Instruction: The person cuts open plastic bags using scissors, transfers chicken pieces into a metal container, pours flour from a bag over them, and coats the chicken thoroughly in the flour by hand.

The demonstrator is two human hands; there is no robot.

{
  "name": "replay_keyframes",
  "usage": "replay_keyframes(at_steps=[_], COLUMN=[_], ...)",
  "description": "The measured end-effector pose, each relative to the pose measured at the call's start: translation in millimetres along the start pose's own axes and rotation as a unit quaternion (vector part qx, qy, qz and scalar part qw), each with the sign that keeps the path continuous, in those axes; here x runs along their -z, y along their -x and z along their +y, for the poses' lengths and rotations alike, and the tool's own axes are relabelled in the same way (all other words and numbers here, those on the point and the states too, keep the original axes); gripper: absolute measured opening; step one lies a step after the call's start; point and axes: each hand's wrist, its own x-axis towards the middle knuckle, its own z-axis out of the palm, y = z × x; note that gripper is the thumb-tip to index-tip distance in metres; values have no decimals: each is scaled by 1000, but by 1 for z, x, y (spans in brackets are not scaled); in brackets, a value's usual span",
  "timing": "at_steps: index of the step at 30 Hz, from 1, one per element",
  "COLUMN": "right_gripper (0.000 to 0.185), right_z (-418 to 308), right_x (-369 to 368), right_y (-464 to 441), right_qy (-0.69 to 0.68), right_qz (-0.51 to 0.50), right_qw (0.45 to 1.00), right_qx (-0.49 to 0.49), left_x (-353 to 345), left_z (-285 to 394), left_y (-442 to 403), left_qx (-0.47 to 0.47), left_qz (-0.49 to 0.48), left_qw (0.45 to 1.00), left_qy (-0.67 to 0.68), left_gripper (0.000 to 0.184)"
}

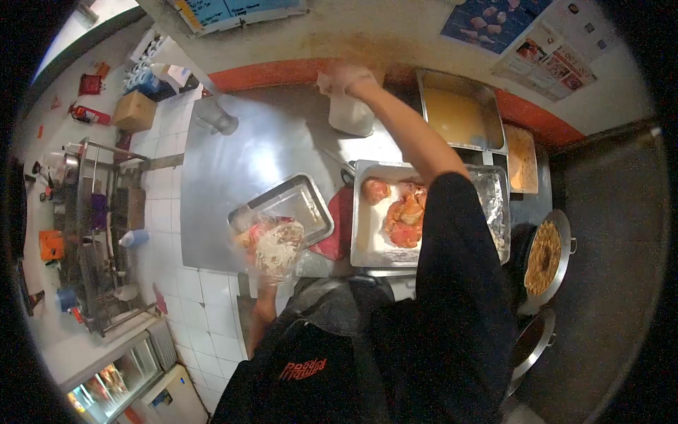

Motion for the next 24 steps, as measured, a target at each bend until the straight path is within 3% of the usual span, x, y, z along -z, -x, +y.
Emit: replay_keyframes(at_steps=[2,3,5,9,10,12,14,15,17,19,20,22,24], right_gripper=[33,33,32,43,42,40,38,38,31,29,27,26,27], right_z=[-11,-16,-32,31,29,13,-22,-24,-15,15,29,40,54], right_x=[8,15,61,30,40,75,140,162,189,161,141,121,85], right_y=[-17,-8,14,25,34,59,95,115,159,199,222,267,312], right_qy=[39,35,-50,-88,-130,-170,-204,-201,-269,-252,-238,-250,-311], right_qz=[-237,-244,-247,-145,-118,-84,-71,-66,-2,21,38,-54,-1], right_qw=[970,969,967,985,984,979,976,977,962,967,970,964,944], right_qx=[-27,-34,-45,1,44,76,3,-7,-35,-15,12,-73,-108], left_x=[2,2,-1,-9,-16,-52,-70,-68,-75,-82,-84,-89,-101], left_z=[-10,-15,-25,-109,-90,29,41,77,112,136,132,124,116], left_y=[-10,-21,-54,-206,-238,-237,-255,-245,-219,-196,-183,-156,-145], left_qx=[14,20,25,54,31,-61,-174,-241,-228,-211,-193,-156,-272], left_qz=[-1,-4,-10,-35,-37,22,-25,-18,-47,-73,-83,-102,-20], left_qw=[1000,1000,999,971,970,992,942,970,972,967,969,972,955], left_qy=[12,17,37,228,237,109,286,-15,29,119,126,140,-116], left_gripper=[42,42,42,41,41,44,56,55,62,78,76,72,83])
